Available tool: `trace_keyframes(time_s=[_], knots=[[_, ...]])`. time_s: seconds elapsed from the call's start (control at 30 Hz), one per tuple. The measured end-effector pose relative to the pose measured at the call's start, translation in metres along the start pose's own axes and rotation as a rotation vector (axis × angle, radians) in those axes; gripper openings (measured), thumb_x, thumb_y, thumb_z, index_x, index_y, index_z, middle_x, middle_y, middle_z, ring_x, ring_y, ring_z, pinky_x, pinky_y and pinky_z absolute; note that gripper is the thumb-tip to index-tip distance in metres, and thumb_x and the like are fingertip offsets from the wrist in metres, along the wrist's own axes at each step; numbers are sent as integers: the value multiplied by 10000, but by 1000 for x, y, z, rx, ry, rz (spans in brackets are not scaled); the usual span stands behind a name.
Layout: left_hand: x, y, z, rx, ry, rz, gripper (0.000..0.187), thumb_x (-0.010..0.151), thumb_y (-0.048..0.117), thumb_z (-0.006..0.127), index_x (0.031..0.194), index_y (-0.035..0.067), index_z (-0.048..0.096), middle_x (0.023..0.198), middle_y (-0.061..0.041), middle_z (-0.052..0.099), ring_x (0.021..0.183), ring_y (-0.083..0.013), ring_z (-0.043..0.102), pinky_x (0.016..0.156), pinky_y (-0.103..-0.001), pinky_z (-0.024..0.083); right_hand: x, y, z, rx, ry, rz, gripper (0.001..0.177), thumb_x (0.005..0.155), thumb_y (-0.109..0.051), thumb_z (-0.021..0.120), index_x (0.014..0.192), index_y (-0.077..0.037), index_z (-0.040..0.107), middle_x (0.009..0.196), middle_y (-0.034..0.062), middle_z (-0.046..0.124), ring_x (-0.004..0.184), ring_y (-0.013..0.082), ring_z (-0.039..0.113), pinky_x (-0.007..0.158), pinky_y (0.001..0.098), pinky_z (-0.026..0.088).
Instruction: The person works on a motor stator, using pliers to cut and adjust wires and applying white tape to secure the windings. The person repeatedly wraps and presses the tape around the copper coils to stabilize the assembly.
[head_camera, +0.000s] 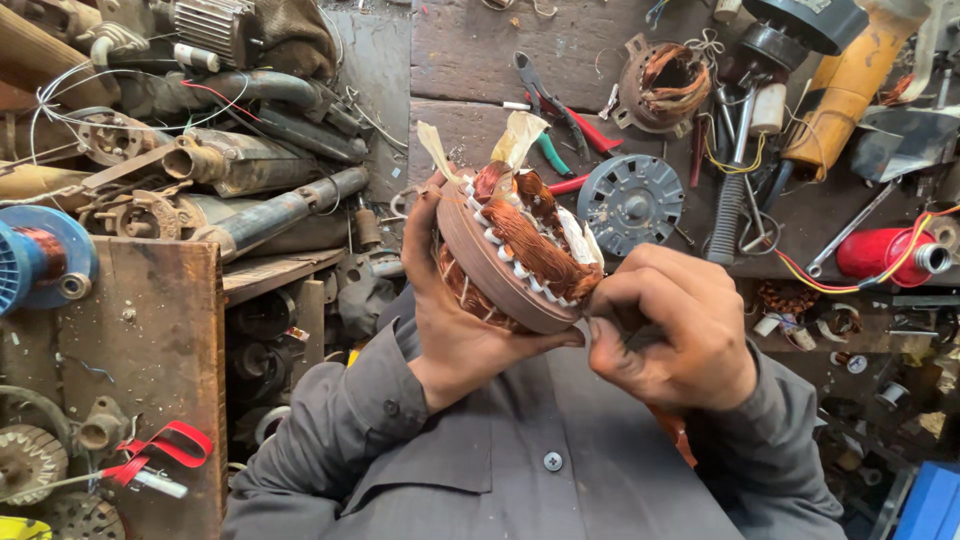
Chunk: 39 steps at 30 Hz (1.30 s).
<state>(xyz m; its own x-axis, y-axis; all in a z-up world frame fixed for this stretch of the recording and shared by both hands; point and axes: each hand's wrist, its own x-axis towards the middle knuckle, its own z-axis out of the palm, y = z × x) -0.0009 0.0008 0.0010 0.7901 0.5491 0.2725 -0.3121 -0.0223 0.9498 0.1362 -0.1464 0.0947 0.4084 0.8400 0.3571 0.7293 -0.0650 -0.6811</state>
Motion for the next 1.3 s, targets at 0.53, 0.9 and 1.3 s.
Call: trace_keyframes(time_s=[0.53, 0.9, 1.3], knots=[[8, 3, 21, -459, 61, -410, 1450, 544, 242, 1050, 1617, 102, 86, 1583, -111, 362, 1469, -271, 443, 1218, -452, 446, -28, 42, 3, 197, 152, 53, 141, 832, 1, 707, 956, -8, 640, 821, 62, 636, 703, 159, 637, 638, 286, 507], [4, -17, 41, -674, 21, -614, 1252, 611, 340, 1027, 1571, 80, 267, 1422, -115, 538, 1265, -272, 593, 967, -436, 547, -46, 47, -28, 287, 104, 213, 125, 868, 18, 705, 987, -8, 677, 853, 38, 628, 694, 80, 587, 617, 235, 467], [0, -25, 26, -860, -93, -731, 1211, 650, 567, 950, 1568, 94, 317, 1505, -82, 495, 1376, -271, 538, 1130, -486, 506, -56, 36, -36, -302, 270, -216, 295, 806, 40, 864, 1074, 4, 744, 831, 66, 620, 721, 232, 622, 665, 375, 510]])
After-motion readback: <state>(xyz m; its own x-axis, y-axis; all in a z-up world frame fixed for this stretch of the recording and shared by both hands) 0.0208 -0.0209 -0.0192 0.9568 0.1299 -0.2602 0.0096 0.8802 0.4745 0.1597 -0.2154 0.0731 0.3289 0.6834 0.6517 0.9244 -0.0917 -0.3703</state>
